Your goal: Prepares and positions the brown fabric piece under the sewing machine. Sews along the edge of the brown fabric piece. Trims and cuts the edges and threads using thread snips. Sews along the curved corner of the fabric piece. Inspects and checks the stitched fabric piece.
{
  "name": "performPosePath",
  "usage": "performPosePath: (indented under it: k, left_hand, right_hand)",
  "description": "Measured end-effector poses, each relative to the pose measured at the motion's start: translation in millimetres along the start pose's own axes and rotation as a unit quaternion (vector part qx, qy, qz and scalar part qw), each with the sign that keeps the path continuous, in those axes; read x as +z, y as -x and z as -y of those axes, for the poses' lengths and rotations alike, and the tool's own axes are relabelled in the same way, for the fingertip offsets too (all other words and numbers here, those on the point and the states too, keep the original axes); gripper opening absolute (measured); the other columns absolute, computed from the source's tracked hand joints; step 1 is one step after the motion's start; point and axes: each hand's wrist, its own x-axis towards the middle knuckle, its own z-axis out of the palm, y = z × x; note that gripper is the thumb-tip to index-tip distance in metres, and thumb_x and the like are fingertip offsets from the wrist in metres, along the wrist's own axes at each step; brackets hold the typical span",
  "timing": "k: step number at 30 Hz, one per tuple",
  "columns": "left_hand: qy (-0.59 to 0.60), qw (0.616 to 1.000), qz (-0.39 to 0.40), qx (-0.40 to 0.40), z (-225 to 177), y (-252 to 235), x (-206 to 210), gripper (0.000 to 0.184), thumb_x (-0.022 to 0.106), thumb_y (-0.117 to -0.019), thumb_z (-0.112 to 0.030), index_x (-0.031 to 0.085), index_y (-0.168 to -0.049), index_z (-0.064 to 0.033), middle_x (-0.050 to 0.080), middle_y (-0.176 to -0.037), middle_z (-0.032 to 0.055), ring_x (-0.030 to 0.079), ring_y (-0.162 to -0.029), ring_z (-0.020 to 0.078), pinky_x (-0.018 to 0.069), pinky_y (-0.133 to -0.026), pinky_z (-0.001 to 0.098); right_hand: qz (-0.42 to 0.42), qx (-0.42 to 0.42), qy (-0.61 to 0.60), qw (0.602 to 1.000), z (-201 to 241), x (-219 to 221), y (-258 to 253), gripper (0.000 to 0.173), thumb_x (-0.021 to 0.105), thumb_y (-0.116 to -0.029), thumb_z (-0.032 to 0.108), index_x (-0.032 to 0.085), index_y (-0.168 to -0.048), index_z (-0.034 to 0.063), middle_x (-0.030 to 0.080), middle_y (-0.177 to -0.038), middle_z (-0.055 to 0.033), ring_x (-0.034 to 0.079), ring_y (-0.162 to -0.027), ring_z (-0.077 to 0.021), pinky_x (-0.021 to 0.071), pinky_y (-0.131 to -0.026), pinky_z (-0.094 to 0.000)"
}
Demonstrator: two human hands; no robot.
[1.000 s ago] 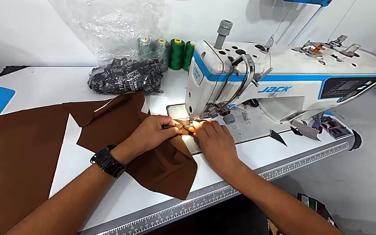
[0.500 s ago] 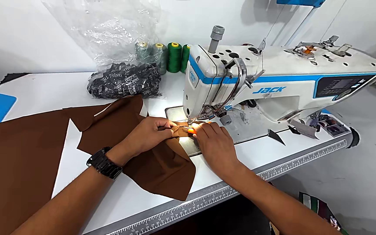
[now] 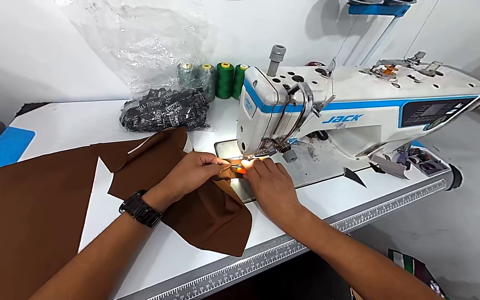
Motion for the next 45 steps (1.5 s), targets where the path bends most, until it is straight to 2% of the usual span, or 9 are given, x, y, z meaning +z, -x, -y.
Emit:
performPosePath:
  k: [4,8,15,19,25,36,39,45]
  left_hand:
    - [0.001,1.0,0.005,-0.002,0,0,-1,0.028,0.056,-0.0992,-0.006,0.071,-0.075,-0.0096,0.077,-0.105,-0.0026,0.068,-0.09,0.0081,0.0512,-0.073,0.0304]
    - [-0.011,1.0,0.003,-0.003,1,-1,-1,0.03,0.057,-0.1,-0.007,0.069,-0.073,-0.01,0.077,-0.1,-0.0016,0.067,-0.085,0.009,0.0486,-0.069,0.0311]
    - [-0.015,1.0,0.007,0.007,3,-2,-3,0.031,0.055,-0.0991,-0.008,0.067,-0.07,-0.0105,0.078,-0.104,-0.0024,0.068,-0.087,0.0086,0.0498,-0.07,0.0326]
    - [0.004,1.0,0.014,0.003,5,-3,-12,0.029,0.052,-0.0994,-0.006,0.074,-0.081,-0.0095,0.077,-0.102,-0.0016,0.067,-0.086,0.009,0.0503,-0.071,0.0308]
    - [0.011,0.999,0.033,-0.018,1,-2,-18,0.03,0.049,-0.1013,-0.006,0.077,-0.089,-0.0082,0.077,-0.098,0.0014,0.068,-0.084,0.0112,0.0513,-0.069,0.0304]
    - [0.023,0.999,0.046,-0.015,-1,0,-23,0.033,0.047,-0.1034,-0.006,0.078,-0.093,-0.0068,0.077,-0.097,0.0023,0.068,-0.081,0.0099,0.0514,-0.066,0.0273]
    - [0.018,0.998,0.049,-0.018,-1,1,-23,0.034,0.046,-0.1038,-0.006,0.078,-0.094,-0.0068,0.077,-0.1,0.0018,0.068,-0.083,0.0097,0.0513,-0.068,0.0278]
    - [0.016,0.998,0.053,-0.018,0,0,-24,0.034,0.045,-0.1037,-0.006,0.075,-0.087,-0.0073,0.077,-0.106,0.0002,0.069,-0.09,0.0096,0.0527,-0.076,0.0297]
  right_hand:
    - [-0.002,-0.001,0.004,1.0,0,1,-1,0.022,0.058,-0.1031,0.019,0.073,-0.113,0.0058,0.068,-0.101,-0.0095,0.066,-0.097,-0.0276,0.0532,-0.075,-0.0395]
    - [-0.003,-0.001,0.002,1.0,0,0,-1,0.021,0.058,-0.1028,0.018,0.073,-0.113,0.0062,0.069,-0.101,-0.0092,0.066,-0.097,-0.0273,0.0531,-0.074,-0.0396]
    - [0.002,0.002,-0.007,1.0,-2,1,-1,0.019,0.059,-0.1019,0.017,0.073,-0.11,0.0061,0.069,-0.1,-0.0099,0.066,-0.097,-0.0282,0.0536,-0.075,-0.0406]
    - [-0.005,0.015,-0.01,1.0,-2,0,1,0.021,0.059,-0.1021,0.019,0.073,-0.11,0.0058,0.069,-0.103,-0.0103,0.067,-0.098,-0.028,0.0538,-0.076,-0.0405]
    - [0.0,0.006,-0.005,1.0,1,1,-1,0.022,0.058,-0.1033,0.021,0.073,-0.111,0.0059,0.068,-0.102,-0.0103,0.066,-0.096,-0.0279,0.0528,-0.074,-0.0401]
    - [0.0,-0.008,0.008,1.0,6,3,-6,0.023,0.057,-0.1038,0.019,0.073,-0.113,0.006,0.068,-0.1,-0.0098,0.065,-0.098,-0.0277,0.0531,-0.078,-0.0399]
    - [-0.001,-0.008,0.01,1.0,7,3,-6,0.023,0.057,-0.1033,0.019,0.073,-0.113,0.0056,0.068,-0.099,-0.01,0.066,-0.097,-0.0279,0.0531,-0.077,-0.0401]
    - [0.001,-0.011,0.002,1.0,6,4,-7,0.022,0.057,-0.1034,0.019,0.073,-0.11,0.0056,0.067,-0.096,-0.0107,0.066,-0.094,-0.0289,0.0538,-0.076,-0.0415]
